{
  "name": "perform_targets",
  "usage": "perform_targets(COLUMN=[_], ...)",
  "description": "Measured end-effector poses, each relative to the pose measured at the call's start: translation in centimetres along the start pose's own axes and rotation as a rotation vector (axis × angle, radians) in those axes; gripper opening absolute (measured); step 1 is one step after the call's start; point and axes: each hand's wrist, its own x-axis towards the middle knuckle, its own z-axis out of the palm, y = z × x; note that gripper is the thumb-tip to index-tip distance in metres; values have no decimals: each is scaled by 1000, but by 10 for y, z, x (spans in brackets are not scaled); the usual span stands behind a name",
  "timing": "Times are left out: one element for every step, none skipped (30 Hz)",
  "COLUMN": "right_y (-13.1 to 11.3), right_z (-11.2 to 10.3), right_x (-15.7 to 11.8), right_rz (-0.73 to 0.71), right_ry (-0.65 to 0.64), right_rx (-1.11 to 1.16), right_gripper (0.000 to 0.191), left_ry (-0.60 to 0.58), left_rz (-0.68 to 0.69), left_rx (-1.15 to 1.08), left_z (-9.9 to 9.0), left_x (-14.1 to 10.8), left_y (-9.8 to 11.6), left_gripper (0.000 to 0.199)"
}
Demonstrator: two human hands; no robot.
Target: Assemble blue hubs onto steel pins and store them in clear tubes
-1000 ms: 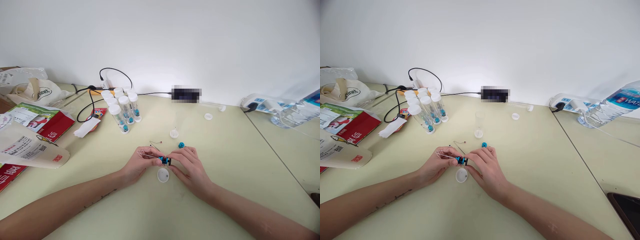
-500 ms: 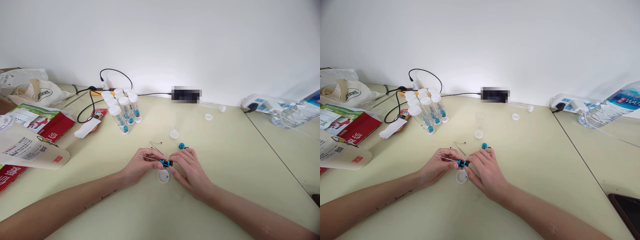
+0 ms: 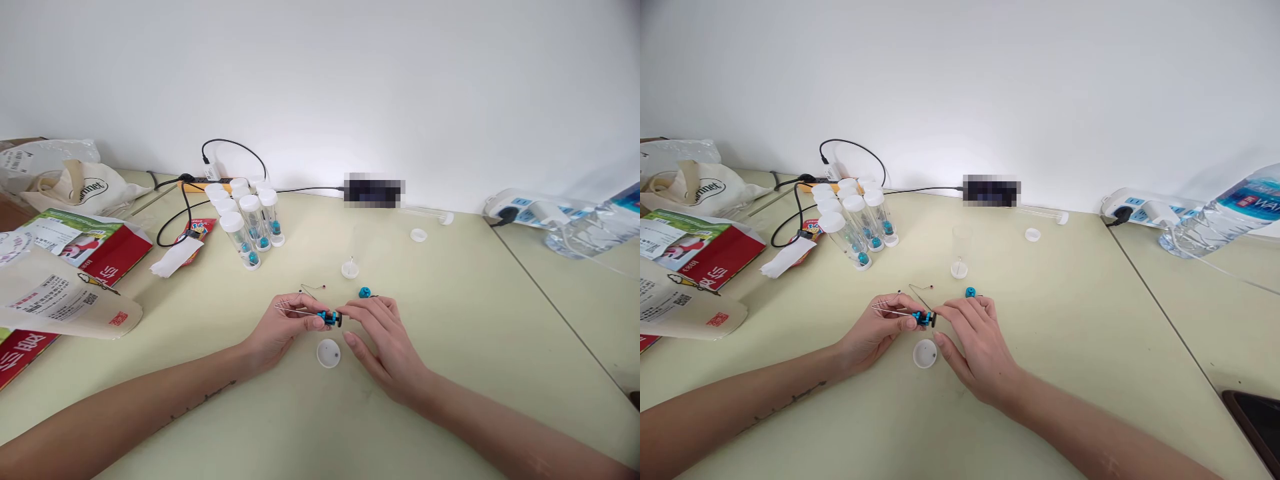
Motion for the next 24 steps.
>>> perform_targets(right_y=[0, 0, 0, 0, 1, 1, 1, 2, 2, 3, 3, 3, 4, 4, 4, 4, 5, 5, 5, 5, 6, 6, 5, 5], right_z=[0, 0, 1, 1, 1, 2, 2, 2, 3, 3, 3, 4, 4, 4, 4, 5, 5, 5, 5, 6, 6, 6, 6, 6], right_x=[0, 0, 0, 0, 0, 0, 0, 0, 0, 0, 0, 0, 0, 0, 0, 0, 0, 0, 0, 0, 0, 0, 0, 0], right_rz=[8, 16, 22, 22, 16, 6, -6, -14, -17, -14, -6, 3, 11, 16, 16, 11, 6, 1, -1, 2, 12, 23, 29, 30], right_ry=[3, 12, 25, 37, 47, 51, 52, 49, 46, 46, 46, 49, 56, 62, 64, 63, 58, 51, 45, 43, 46, 50, 52, 52], right_rx=[0, 2, 6, 12, 18, 23, 25, 24, 20, 14, 7, -2, -10, -16, -21, -25, -26, -27, -27, -28, -28, -29, -29, -28], right_gripper=[27, 30, 32, 34, 35, 36, 37, 38, 39, 40, 40, 39, 39, 39, 39, 40, 41, 42, 43, 43, 43, 42, 42, 42], left_ry=[4, 10, 16, 21, 24, 27, 29, 31, 35, 39, 43, 46, 48, 49, 48, 49, 48, 47, 47, 48, 50, 52, 52, 51], left_rz=[-2, -3, -2, -2, -1, -1, -1, -2, -2, -2, -2, -2, -2, -3, -5, -5, -4, -4, -4, -3, -3, -2, 0, 4], left_rx=[-2, -6, -10, -12, -13, -13, -13, -13, -12, -12, -12, -13, -14, -15, -14, -13, -10, -7, -5, -4, -4, -5, -7, -9], left_z=[0, 0, 0, 0, 0, 0, 0, 0, 1, 1, 1, 1, 1, 1, 0, 0, 0, 0, 0, 0, 0, 0, 0, 0], left_x=[0, 0, 0, 0, 0, 0, -1, -1, -1, -1, -1, -1, -1, -1, -1, -1, -1, -1, -1, -1, -1, -1, -1, -1], left_y=[0, 0, 0, 0, 0, 0, 0, 0, 0, 1, 0, 0, 0, 0, 0, 0, 0, 0, 0, 0, 1, 1, 1, 1], left_gripper=[15, 15, 15, 15, 15, 15, 14, 15, 15, 16, 16, 17, 17, 17, 17, 17, 17, 17, 17, 17, 17, 16, 16, 16])
